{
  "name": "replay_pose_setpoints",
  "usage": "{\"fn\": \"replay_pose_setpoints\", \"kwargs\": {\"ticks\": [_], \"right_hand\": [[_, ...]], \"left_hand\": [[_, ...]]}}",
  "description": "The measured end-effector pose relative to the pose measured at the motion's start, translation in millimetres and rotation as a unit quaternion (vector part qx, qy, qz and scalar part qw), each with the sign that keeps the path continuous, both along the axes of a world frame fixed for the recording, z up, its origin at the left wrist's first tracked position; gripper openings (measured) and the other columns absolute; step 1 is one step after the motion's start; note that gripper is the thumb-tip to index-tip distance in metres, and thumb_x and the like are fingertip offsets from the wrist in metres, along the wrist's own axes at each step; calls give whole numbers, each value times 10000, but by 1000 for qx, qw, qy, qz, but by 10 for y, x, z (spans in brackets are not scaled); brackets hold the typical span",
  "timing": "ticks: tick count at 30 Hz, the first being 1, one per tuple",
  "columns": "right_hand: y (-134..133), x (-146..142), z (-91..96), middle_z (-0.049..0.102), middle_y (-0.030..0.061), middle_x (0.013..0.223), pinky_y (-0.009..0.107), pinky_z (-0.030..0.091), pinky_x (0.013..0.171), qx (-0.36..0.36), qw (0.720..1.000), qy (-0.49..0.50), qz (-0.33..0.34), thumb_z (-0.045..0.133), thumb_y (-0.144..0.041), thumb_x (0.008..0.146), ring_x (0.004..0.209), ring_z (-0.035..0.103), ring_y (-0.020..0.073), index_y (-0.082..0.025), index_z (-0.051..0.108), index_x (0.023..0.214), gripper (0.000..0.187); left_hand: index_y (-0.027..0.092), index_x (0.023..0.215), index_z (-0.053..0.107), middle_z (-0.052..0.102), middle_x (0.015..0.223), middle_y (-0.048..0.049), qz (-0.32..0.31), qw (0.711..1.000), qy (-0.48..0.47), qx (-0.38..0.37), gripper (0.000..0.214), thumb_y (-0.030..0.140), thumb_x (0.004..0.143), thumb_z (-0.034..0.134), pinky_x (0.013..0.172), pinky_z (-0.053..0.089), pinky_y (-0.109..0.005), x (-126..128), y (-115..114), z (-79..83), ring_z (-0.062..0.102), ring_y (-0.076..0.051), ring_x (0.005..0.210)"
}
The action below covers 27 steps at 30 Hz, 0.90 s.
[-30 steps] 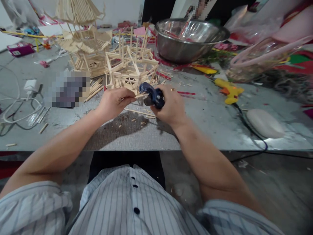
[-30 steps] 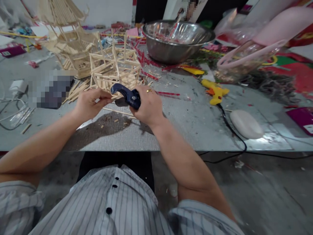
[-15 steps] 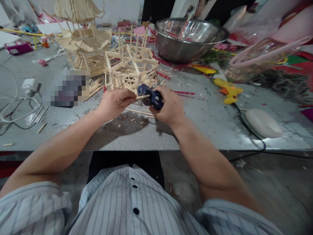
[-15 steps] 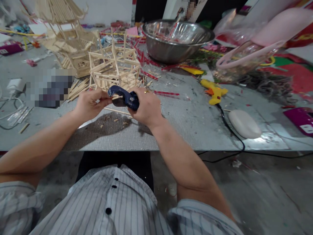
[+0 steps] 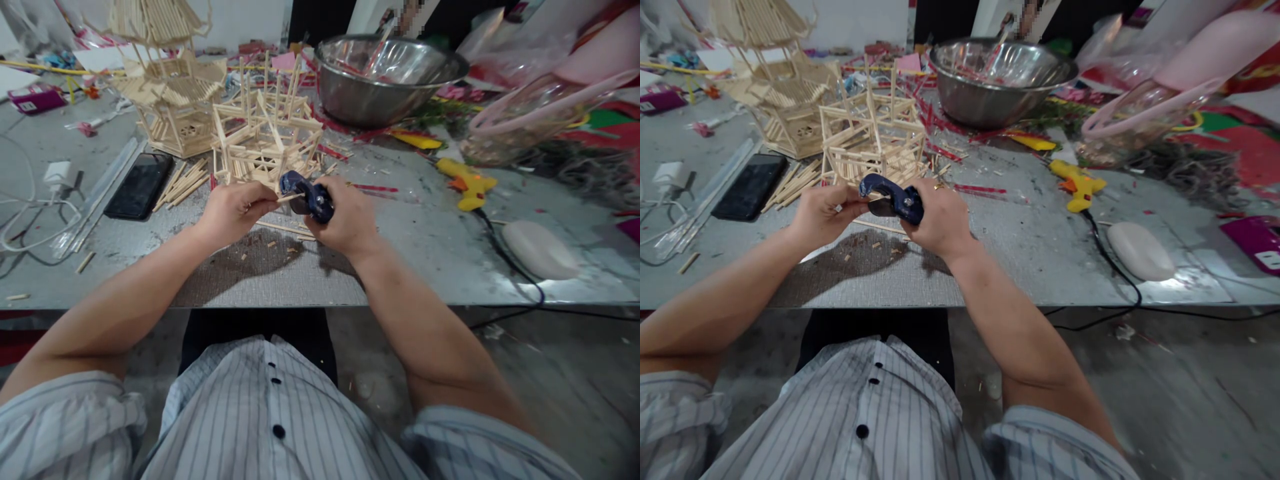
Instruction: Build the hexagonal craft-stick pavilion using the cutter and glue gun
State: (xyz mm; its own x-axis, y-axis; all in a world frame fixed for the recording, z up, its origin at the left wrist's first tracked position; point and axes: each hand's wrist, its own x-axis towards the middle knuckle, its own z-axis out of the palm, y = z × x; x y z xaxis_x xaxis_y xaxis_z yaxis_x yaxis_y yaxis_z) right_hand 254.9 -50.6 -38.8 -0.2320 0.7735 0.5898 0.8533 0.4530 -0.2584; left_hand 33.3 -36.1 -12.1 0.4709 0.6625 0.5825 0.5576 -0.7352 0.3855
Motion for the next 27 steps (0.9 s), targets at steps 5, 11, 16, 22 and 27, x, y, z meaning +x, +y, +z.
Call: {"fn": "replay_pose_setpoints", "kwargs": {"ticks": [5,11,16,22,27], "right_hand": [[-3,3,16,690,86,1029,401,487,738,-10,1000,0,3,600,-301,659,853,652,271,-228,571,1104,452],[-14,-6,28,688,92,1026,417,488,757,-17,1000,5,5,595,-297,671,871,652,280,-225,577,1105,441],[-14,-12,12,692,88,997,410,488,743,-14,1000,7,-10,605,-304,662,846,652,275,-225,589,1099,444],[-44,-25,46,682,87,977,376,477,715,-34,999,-7,-22,582,-327,691,861,650,264,-217,588,1091,415],[-79,-57,111,694,85,941,358,457,682,-59,997,-21,-41,577,-334,687,823,649,262,-214,599,1069,401]], "left_hand": [[182,884,721,725,786,-20,-8,1000,-4,5,134,258,898,612,641,472,-183,0,-1,-3,655,-106,704],[192,890,721,726,783,-23,-3,1000,4,-1,127,268,893,620,624,468,-187,1,2,-7,658,-116,704],[180,894,727,726,785,-28,-4,1000,1,3,156,281,905,608,629,472,-182,-2,1,-12,664,-115,709],[161,896,734,734,803,-33,-13,1000,-3,5,191,289,912,593,650,478,-172,-1,-5,-15,677,-114,727],[157,892,741,740,818,-38,-18,1000,-14,-2,176,282,894,618,671,491,-166,-18,-18,-27,683,-115,741]]}}
